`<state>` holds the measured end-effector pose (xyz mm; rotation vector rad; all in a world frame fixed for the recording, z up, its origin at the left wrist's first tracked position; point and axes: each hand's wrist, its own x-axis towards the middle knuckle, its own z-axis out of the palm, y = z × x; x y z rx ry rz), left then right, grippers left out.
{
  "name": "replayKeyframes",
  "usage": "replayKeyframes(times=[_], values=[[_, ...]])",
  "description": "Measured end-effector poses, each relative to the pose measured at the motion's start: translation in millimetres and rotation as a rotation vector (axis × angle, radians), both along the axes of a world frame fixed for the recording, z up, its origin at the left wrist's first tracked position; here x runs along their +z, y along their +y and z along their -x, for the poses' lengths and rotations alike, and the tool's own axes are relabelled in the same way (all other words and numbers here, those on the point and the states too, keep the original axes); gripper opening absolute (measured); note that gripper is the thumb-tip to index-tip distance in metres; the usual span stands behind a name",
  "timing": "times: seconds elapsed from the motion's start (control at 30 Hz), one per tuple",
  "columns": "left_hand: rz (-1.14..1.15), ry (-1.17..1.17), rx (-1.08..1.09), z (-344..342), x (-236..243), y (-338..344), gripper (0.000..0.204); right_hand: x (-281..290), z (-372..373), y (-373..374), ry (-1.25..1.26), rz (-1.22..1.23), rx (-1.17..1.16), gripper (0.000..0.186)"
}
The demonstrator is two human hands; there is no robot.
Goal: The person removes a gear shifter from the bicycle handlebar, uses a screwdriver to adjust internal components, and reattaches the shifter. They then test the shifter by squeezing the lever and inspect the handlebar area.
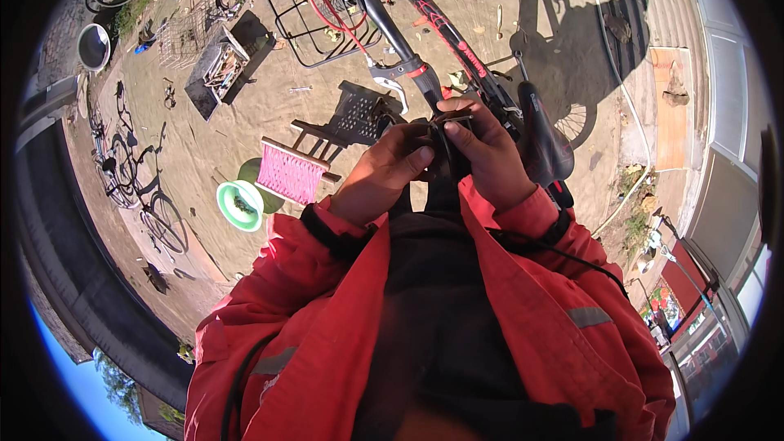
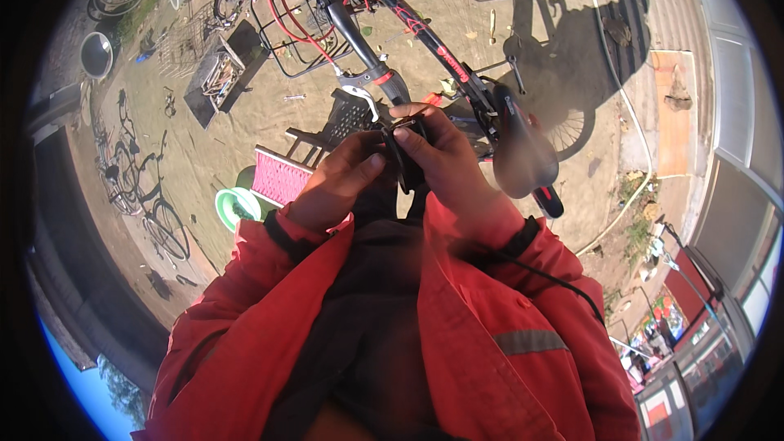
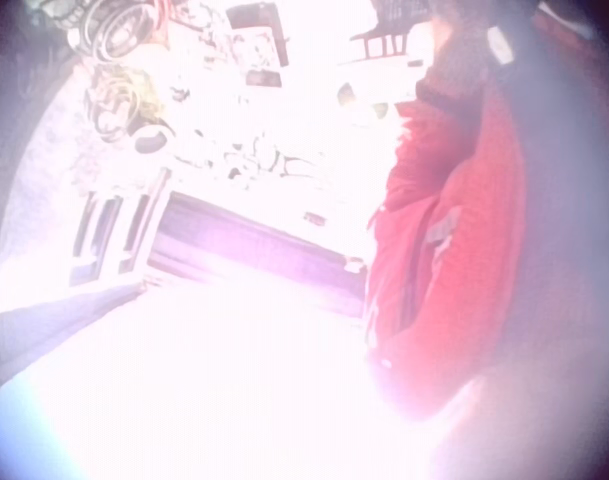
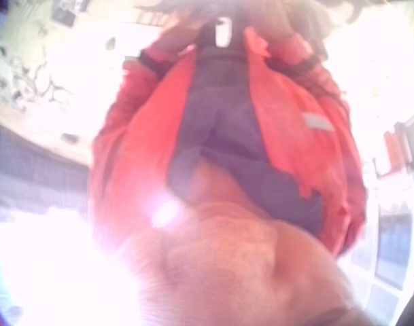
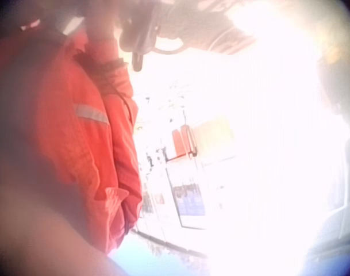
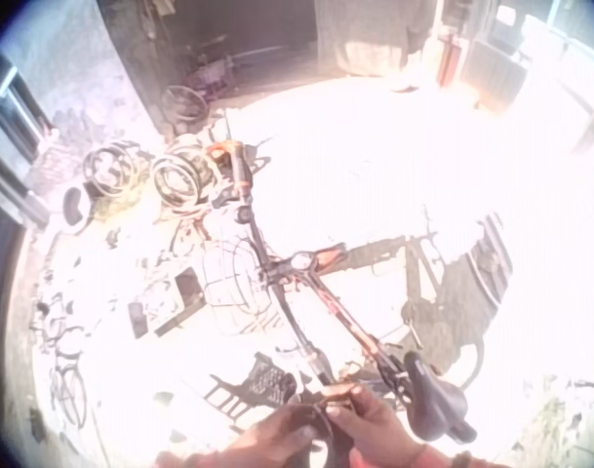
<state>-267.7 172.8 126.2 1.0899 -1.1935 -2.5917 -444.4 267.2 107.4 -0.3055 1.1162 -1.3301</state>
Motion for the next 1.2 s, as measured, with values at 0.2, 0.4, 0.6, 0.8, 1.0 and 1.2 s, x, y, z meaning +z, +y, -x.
replayKeyframes(times=[0.2, 0.4, 0.6, 0.8, 1.0, 1.2], values=[[-0.224, 0.101, -0.066, 4, 3, -4, 0.058, 2, -1, -3, 0.084, 0.149, 0.064, 0.021], [-0.437, 0.045, 0.092, 5, 6, 1, 0.052, 4, 7, -2, -0.136, 0.217, 0.092, 0.027], [-0.656, 0.372, 0.058, 10, -6, -4, 0.046, 10, 12, 7, -0.442, 0.195, 0.171, 0.045], [-0.152, -0.047, -0.003, 13, -10, 3, 0.045, 7, 10, 2, -0.067, 0.128, 0.07, 0.052], [0.045, -0.169, -0.038, 12, -28, 3, 0.044, 10, 25, -15, 0.551, 0.002, 0.166, 0.047], [0.04, -0.271, 0.006, -1, -34, 2, 0.04, 6, 43, -37, 1.195, 0.074, 0.262, 0.05]])
